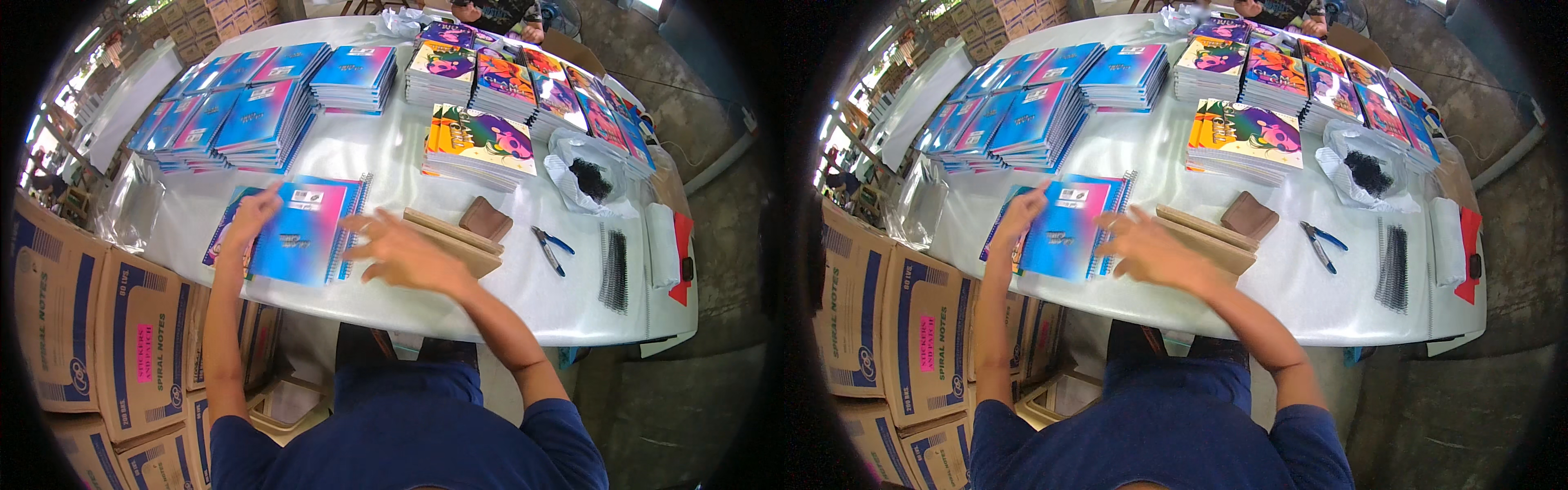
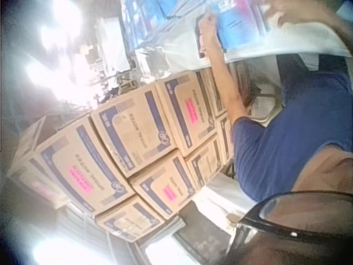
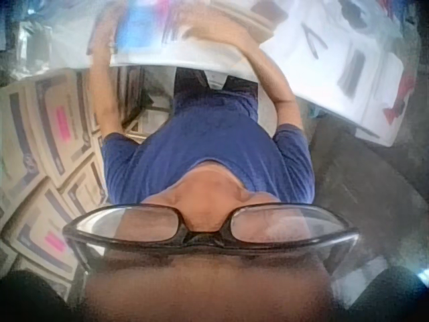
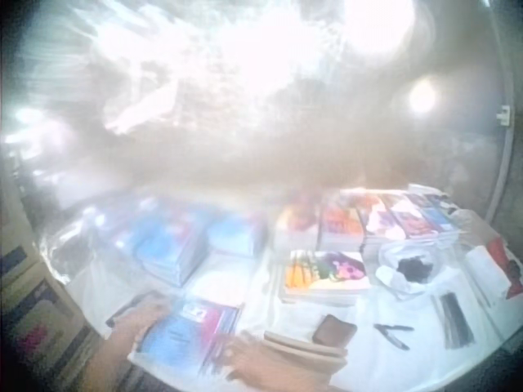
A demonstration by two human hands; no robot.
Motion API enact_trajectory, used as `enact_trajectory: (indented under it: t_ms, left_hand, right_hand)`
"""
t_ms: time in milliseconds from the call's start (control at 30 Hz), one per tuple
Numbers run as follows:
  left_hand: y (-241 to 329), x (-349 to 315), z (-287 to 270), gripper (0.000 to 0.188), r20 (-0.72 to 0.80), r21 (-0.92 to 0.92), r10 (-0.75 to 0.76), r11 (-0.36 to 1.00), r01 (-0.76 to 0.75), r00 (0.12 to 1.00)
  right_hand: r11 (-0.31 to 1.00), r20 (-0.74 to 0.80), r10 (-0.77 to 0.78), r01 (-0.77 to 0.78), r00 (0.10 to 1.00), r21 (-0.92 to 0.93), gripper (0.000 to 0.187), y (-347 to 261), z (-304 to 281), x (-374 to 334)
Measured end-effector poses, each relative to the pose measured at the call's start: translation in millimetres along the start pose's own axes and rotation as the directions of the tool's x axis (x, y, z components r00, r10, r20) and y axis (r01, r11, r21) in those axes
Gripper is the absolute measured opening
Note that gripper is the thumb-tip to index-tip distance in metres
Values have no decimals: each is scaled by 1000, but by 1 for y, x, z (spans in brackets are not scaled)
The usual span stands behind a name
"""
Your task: The person binds notebooks by manually threading a spiral coil through the holes in a stack of covers and paper, then cuts the excess coil using pliers.
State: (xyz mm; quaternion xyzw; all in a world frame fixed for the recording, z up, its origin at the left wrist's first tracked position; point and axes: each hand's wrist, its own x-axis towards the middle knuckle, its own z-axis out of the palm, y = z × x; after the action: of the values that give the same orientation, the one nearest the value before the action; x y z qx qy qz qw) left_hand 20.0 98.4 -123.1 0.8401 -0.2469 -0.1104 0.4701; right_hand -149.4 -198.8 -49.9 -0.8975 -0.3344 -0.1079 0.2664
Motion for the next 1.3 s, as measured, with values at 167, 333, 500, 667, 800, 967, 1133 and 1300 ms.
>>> enact_trajectory:
  t_ms: [167, 333, 500, 667, 800, 967, 1133, 1300]
  left_hand:
    - [-24, -2, 37, 48, -33, 345, 106, 935, -88, 994]
    - [-4, 27, 46, 49, 41, 468, 20, 883, -36, 999]
    - [32, 33, 61, 52, -120, 646, 167, 762, -50, 979]
    - [94, 62, 106, 62, -189, 458, 421, 837, -299, 887]
    - [163, 71, 142, 64, -345, -104, 324, 920, -379, 881]
    - [203, 47, 139, 47, 162, -582, 353, 788, -200, 922]
    - [196, 33, 151, 46, 201, -588, 606, 703, -401, 769]
    - [199, 31, 149, 47, 143, -650, 628, 642, -405, 765]
  right_hand:
    - [912, -402, 406, -395, 821, 115, 33, 98, -93, -51]
    - [403, -725, 581, -905, 370, -139, 33, 234, -136, -128]
    - [278, -177, 960, -691, 216, 667, 29, 263, -140, -142]
    - [553, -552, 769, -769, 322, 320, 18, 229, -150, -129]
    - [730, -609, 675, -496, 418, 470, 15, 116, -140, -119]
    - [790, -711, 613, -244, 343, 563, 16, 24, -79, -164]
    - [802, -741, 587, -108, 325, 588, 21, 18, -32, -194]
    - [828, -751, 560, -197, 351, 525, 16, 10, -40, -182]
